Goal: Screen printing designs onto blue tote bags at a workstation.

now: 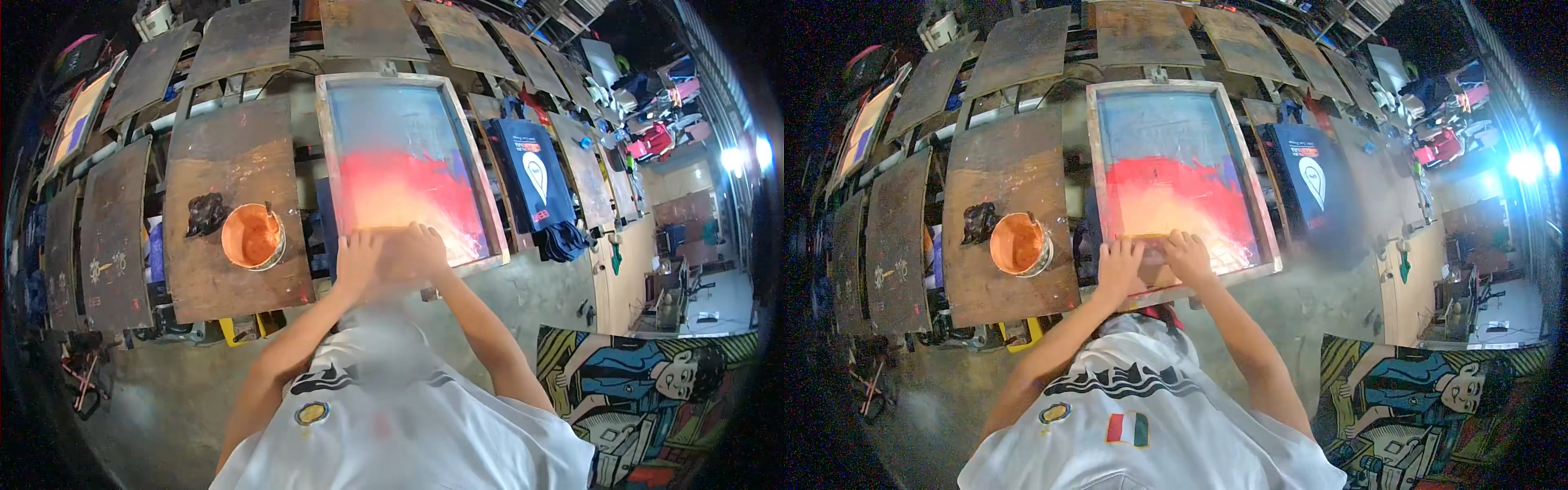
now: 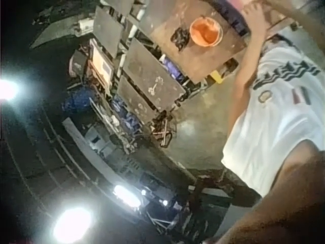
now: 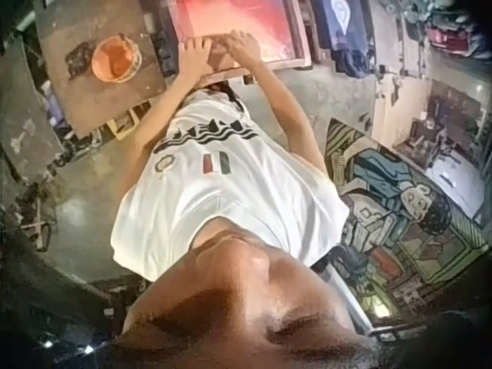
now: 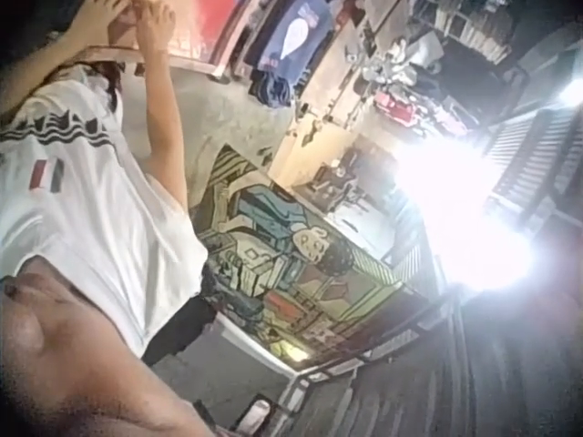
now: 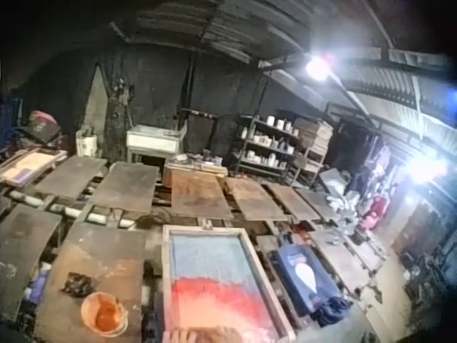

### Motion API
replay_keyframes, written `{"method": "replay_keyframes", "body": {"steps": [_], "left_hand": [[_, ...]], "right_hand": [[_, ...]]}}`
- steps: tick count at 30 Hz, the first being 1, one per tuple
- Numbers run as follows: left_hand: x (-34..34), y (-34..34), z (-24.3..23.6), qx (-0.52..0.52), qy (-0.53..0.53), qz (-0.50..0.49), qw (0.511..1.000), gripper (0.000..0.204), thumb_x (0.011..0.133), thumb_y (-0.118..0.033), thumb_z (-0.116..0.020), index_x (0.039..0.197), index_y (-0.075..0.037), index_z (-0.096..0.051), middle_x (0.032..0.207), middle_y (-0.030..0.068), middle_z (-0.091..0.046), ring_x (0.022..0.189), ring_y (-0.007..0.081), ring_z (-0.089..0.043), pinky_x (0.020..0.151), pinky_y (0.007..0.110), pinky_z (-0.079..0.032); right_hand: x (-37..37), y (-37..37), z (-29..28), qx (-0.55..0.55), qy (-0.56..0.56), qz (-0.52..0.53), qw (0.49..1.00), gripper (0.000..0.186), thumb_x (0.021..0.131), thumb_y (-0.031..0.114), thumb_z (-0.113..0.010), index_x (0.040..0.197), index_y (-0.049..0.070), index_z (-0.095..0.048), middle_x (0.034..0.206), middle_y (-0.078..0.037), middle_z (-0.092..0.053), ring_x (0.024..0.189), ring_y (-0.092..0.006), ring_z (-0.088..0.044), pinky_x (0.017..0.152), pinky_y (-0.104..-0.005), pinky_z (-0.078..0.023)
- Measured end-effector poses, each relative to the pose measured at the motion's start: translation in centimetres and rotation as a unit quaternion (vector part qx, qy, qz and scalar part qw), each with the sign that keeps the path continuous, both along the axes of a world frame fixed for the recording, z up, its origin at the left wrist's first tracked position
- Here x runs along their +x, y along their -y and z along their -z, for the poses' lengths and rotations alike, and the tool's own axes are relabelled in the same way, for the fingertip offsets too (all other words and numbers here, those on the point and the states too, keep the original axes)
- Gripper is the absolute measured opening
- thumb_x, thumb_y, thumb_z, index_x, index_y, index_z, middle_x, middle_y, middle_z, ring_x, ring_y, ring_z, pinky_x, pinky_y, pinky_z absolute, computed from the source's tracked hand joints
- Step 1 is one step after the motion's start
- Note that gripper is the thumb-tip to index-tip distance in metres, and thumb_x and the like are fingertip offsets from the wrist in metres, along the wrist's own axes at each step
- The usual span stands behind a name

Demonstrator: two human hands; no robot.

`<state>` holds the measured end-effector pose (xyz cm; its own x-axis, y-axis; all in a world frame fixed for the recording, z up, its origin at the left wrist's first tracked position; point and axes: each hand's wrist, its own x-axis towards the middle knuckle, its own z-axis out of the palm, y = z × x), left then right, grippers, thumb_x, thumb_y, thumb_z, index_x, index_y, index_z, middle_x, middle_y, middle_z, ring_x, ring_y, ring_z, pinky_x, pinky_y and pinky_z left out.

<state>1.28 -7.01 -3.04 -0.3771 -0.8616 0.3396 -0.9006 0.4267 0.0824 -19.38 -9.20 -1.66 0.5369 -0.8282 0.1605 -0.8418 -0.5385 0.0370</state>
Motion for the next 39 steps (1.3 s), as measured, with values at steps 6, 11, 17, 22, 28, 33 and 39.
{"method": "replay_keyframes", "body": {"steps": [6,11,17,22,28,33,39], "left_hand": [[-0.1,-4.4,-1.6,0.036,-0.005,0.072,0.997,0.028,0.084,-0.017,-0.061,0.110,-0.009,-0.059,0.100,0.0083,-0.059,0.093,0.0238,-0.061,0.083,0.041,-0.044],[-1.6,-5.3,-1.7,0.056,0.012,0.017,0.998,0.026,0.085,-0.018,-0.060,0.110,-0.010,-0.059,0.102,0.0088,-0.059,0.095,0.0244,-0.060,0.083,0.041,-0.043],[-2.1,-0.7,-1.9,0.096,-0.051,-0.036,0.993,0.030,0.081,-0.016,-0.062,0.110,-0.010,-0.059,0.103,0.0114,-0.059,0.100,0.0274,-0.057,0.085,0.045,-0.041],[-2.1,3.0,-4.7,0.157,0.020,-0.016,0.987,0.034,0.081,-0.017,-0.073,0.111,-0.011,-0.058,0.103,0.0096,-0.061,0.100,0.0296,-0.063,0.084,0.044,-0.042],[-7.4,9.9,-7.2,0.183,0.027,0.144,0.972,0.043,0.076,-0.020,-0.078,0.113,-0.012,-0.058,0.107,0.0092,-0.061,0.107,0.0283,-0.062,0.091,0.047,-0.043],[-16.7,15.4,-6.8,0.126,0.143,0.262,0.946,0.050,0.072,-0.023,-0.081,0.115,-0.010,-0.059,0.114,0.0109,-0.062,0.115,0.0306,-0.058,0.094,0.049,-0.042],[-25.7,18.8,-4.6,0.180,0.212,0.338,0.899,0.046,0.071,-0.024,-0.081,0.110,-0.013,-0.060,0.112,0.0083,-0.063,0.112,0.0293,-0.058,0.093,0.047,-0.043]], "right_hand": [[-1.8,-4.6,-2.3,0.087,0.016,-0.019,0.996,0.020,0.078,0.018,-0.066,0.096,0.012,-0.066,0.093,-0.005,-0.056,0.089,-0.0242,-0.063,0.072,-0.0391,-0.050],[-2.1,-4.4,-2.8,0.050,0.019,-0.038,0.998,0.020,0.077,0.020,-0.067,0.096,0.015,-0.067,0.094,-0.005,-0.056,0.089,-0.0236,-0.063,0.073,-0.0388,-0.050],[-1.8,2.2,-1.1,0.037,0.034,-0.072,0.996,0.017,0.079,0.021,-0.067,0.095,0.016,-0.069,0.097,-0.005,-0.058,0.090,-0.0219,-0.062,0.076,-0.0384,-0.049],[-3.6,5.7,-1.0,0.084,-0.009,-0.089,0.992,0.016,0.084,0.018,-0.065,0.099,0.013,-0.070,0.103,-0.005,-0.065,0.096,-0.0241,-0.066,0.081,-0.0399,-0.053],[-10.7,5.9,-0.8,0.251,0.113,0.026,0.961,0.023,0.083,0.026,-0.067,0.100,0.010,-0.066,0.100,-0.014,-0.071,0.091,-0.0316,-0.072,0.072,-0.0469,-0.057],[-18.0,4.0,0.3,0.142,0.229,0.133,0.954,0.028,0.082,0.025,-0.066,0.102,0.006,-0.061,0.090,-0.019,-0.070,0.087,-0.0358,-0.071,0.070,-0.0496,-0.056],[-21.9,0.6,0.2,0.109,0.255,0.233,0.932,0.030,0.083,0.024,-0.068,0.101,0.003,-0.056,0.088,-0.022,-0.069,0.078,-0.0411,-0.069,0.072,-0.0477,-0.055]]}}
